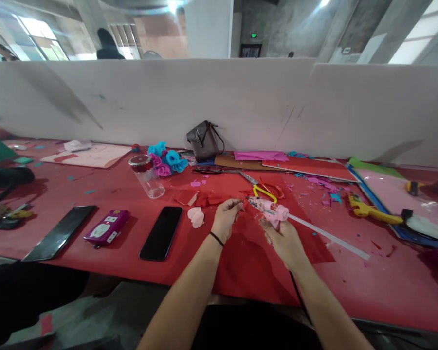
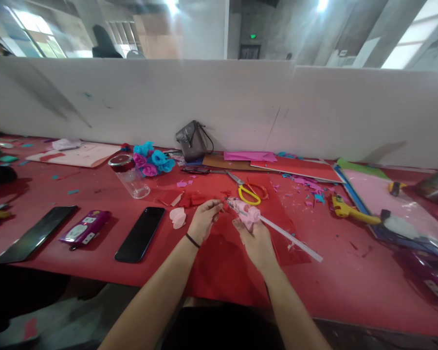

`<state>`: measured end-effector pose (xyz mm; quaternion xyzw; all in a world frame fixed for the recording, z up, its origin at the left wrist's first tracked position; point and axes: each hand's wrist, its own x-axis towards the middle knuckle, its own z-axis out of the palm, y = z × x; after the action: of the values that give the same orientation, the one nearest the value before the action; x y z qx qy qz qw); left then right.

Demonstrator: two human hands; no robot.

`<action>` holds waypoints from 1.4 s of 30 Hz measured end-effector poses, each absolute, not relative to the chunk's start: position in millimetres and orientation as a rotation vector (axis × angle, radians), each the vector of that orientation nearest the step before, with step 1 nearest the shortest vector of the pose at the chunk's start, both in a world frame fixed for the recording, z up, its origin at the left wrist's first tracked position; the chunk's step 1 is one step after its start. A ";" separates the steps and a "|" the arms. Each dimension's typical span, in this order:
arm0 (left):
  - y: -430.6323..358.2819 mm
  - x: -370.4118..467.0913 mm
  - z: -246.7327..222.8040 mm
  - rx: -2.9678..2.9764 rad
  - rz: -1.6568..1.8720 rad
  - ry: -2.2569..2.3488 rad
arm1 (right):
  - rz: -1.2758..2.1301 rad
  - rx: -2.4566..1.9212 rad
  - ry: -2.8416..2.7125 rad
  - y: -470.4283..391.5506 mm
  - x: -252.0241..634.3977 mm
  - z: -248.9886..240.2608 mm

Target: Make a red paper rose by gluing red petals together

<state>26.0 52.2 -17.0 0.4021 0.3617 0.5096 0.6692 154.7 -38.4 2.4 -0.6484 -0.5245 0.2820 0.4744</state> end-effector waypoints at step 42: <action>51.6 21.8 -10.5 0.692 1.063 0.605 | 0.693 -1.506 -1.284 -40.5 150.2 10.3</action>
<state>21.8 51.6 -10.5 0.3181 0.2783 0.4890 0.7630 150.2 -40.5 10.3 -0.6224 -0.5307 0.2862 0.4991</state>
